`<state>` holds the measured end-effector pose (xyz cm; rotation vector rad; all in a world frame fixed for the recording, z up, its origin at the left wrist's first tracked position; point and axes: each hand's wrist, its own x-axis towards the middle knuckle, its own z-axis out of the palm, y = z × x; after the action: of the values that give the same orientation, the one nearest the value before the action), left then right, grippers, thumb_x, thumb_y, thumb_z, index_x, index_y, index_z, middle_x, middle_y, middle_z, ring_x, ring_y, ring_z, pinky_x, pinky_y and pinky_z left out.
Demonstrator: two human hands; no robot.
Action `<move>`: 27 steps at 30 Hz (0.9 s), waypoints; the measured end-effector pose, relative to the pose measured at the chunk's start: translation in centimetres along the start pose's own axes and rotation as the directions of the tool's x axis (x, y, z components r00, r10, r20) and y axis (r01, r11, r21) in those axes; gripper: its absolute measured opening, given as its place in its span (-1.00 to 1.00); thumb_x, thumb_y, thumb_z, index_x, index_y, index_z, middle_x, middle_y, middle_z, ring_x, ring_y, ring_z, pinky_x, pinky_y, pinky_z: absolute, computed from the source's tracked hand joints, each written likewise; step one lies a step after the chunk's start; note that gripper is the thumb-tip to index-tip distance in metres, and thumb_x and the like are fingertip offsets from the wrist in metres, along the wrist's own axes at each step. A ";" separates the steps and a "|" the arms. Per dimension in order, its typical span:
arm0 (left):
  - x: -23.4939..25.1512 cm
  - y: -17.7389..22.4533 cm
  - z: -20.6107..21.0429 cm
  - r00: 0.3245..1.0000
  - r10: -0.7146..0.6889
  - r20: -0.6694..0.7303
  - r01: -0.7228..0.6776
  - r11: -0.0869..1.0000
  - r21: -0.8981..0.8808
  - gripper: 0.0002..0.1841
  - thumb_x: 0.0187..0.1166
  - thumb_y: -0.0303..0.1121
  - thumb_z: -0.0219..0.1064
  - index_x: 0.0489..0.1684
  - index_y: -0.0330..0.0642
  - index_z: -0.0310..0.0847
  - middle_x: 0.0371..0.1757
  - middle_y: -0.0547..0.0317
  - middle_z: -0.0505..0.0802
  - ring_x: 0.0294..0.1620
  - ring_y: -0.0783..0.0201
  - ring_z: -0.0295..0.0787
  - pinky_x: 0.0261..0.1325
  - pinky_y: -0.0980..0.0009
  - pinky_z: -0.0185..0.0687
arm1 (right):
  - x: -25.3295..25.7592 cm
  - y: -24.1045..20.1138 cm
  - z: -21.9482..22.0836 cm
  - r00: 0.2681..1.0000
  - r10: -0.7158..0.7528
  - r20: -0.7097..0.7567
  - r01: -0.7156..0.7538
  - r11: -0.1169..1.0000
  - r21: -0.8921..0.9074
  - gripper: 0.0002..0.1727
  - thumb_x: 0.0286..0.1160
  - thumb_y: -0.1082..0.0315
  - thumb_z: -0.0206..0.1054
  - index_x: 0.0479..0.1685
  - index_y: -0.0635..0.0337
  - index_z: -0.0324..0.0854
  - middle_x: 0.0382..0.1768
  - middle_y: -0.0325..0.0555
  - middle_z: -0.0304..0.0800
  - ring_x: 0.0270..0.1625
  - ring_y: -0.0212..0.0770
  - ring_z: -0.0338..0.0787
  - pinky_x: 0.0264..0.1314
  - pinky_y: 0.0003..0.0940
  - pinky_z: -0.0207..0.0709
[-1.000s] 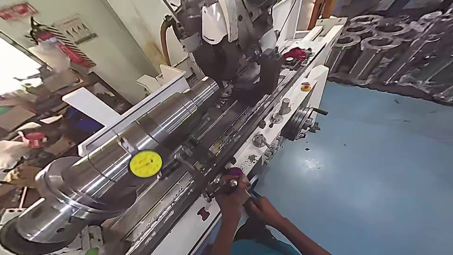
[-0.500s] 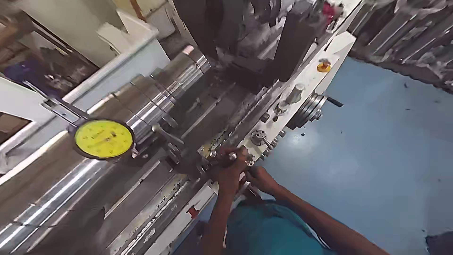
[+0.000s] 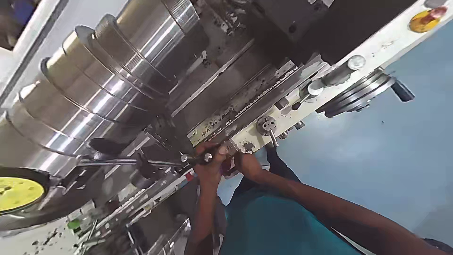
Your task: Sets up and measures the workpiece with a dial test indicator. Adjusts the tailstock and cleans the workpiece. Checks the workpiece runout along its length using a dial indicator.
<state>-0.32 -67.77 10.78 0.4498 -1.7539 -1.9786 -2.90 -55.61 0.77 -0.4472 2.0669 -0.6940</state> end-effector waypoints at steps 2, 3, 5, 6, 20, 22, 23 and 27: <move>0.3 -0.1 0.3 0.999 0.032 -0.042 -0.031 0.999 0.011 -0.73 0.23 -0.11 0.71 -0.19 0.13 0.83 -0.29 0.43 0.88 -0.34 0.48 0.80 -0.20 0.45 0.82 | 0.1 -0.2 -1.1 0.999 -0.021 0.024 0.023 0.998 -0.058 -0.47 0.87 0.16 -0.15 0.26 0.43 0.59 0.04 0.36 0.81 0.21 0.34 0.81 0.24 0.25 0.61; 0.3 -0.2 0.5 0.997 0.053 -0.062 -0.053 0.999 0.013 -0.73 0.24 -0.11 0.71 -0.20 0.11 0.84 -0.30 0.41 0.89 -0.36 0.48 0.80 -0.22 0.46 0.82 | 0.2 -0.1 -1.4 0.999 -0.040 0.036 0.044 0.995 -0.091 -0.47 0.86 0.15 -0.15 0.26 0.43 0.58 0.03 0.37 0.81 0.19 0.35 0.82 0.21 0.28 0.61; 0.3 -0.5 0.6 0.991 0.089 -0.100 -0.086 0.996 0.033 -0.72 0.23 -0.09 0.71 -0.19 0.10 0.85 -0.28 0.40 0.90 -0.33 0.47 0.82 -0.18 0.43 0.83 | 0.5 0.2 -1.7 0.995 -0.095 0.042 0.100 0.984 -0.145 -0.48 0.83 0.15 -0.12 0.24 0.43 0.59 -0.01 0.38 0.83 0.16 0.38 0.82 0.17 0.31 0.61; -0.2 -0.5 0.6 0.989 0.085 -0.122 -0.079 0.996 0.048 -0.71 0.22 -0.07 0.71 -0.21 0.10 0.84 -0.28 0.40 0.90 -0.32 0.46 0.83 -0.17 0.41 0.84 | 0.0 0.5 -1.2 0.989 -0.143 0.019 0.144 0.974 -0.172 -0.49 0.82 0.18 -0.10 0.19 0.45 0.62 -0.08 0.38 0.84 0.10 0.40 0.84 0.09 0.31 0.62; 0.2 0.3 1.4 0.989 0.033 -0.143 -0.033 0.999 -0.002 -0.80 0.22 -0.36 0.65 -0.29 -0.08 0.77 -0.35 0.34 0.89 -0.40 0.46 0.80 -0.27 0.48 0.79 | -1.0 -5.3 -2.5 0.929 -0.147 0.341 0.323 0.771 -0.548 -0.74 0.58 0.54 0.22 0.11 0.57 0.61 0.09 0.56 0.70 0.13 0.58 0.73 -0.03 0.49 0.59; 0.3 0.6 1.6 0.992 0.034 -0.123 -0.035 0.999 -0.009 -0.83 0.24 -0.47 0.60 -0.30 -0.16 0.73 -0.38 0.32 0.88 -0.44 0.46 0.79 -0.32 0.50 0.78 | -1.1 -4.5 -2.4 0.943 -0.161 0.292 0.303 0.776 -0.553 -0.74 0.61 0.51 0.18 0.11 0.51 0.63 0.09 0.51 0.73 0.12 0.54 0.75 -0.02 0.48 0.60; 0.3 0.8 1.6 0.993 0.021 -0.116 -0.022 1.000 -0.005 -0.84 0.25 -0.51 0.55 -0.29 -0.19 0.70 -0.39 0.31 0.87 -0.45 0.46 0.78 -0.33 0.49 0.78 | -1.2 -4.1 -2.8 0.945 -0.169 0.281 0.302 0.779 -0.550 -0.72 0.64 0.50 0.14 0.17 0.47 0.62 0.10 0.50 0.73 0.13 0.54 0.75 -0.01 0.49 0.60; 0.2 1.1 1.2 0.996 -0.008 -0.090 0.007 1.000 -0.018 -0.79 0.25 -0.50 0.57 -0.24 -0.31 0.69 -0.37 0.23 0.87 -0.38 0.41 0.81 -0.22 0.44 0.81 | -2.5 -2.9 -7.0 0.980 -0.142 0.140 0.180 0.931 -0.317 -0.56 0.72 0.07 0.17 0.29 0.20 0.69 0.13 0.30 0.80 0.23 0.35 0.77 0.22 0.43 0.54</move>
<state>-1.03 -66.96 12.03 0.5318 -1.6811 -1.9459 -7.26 -54.37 7.35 -0.8354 2.0554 -0.4038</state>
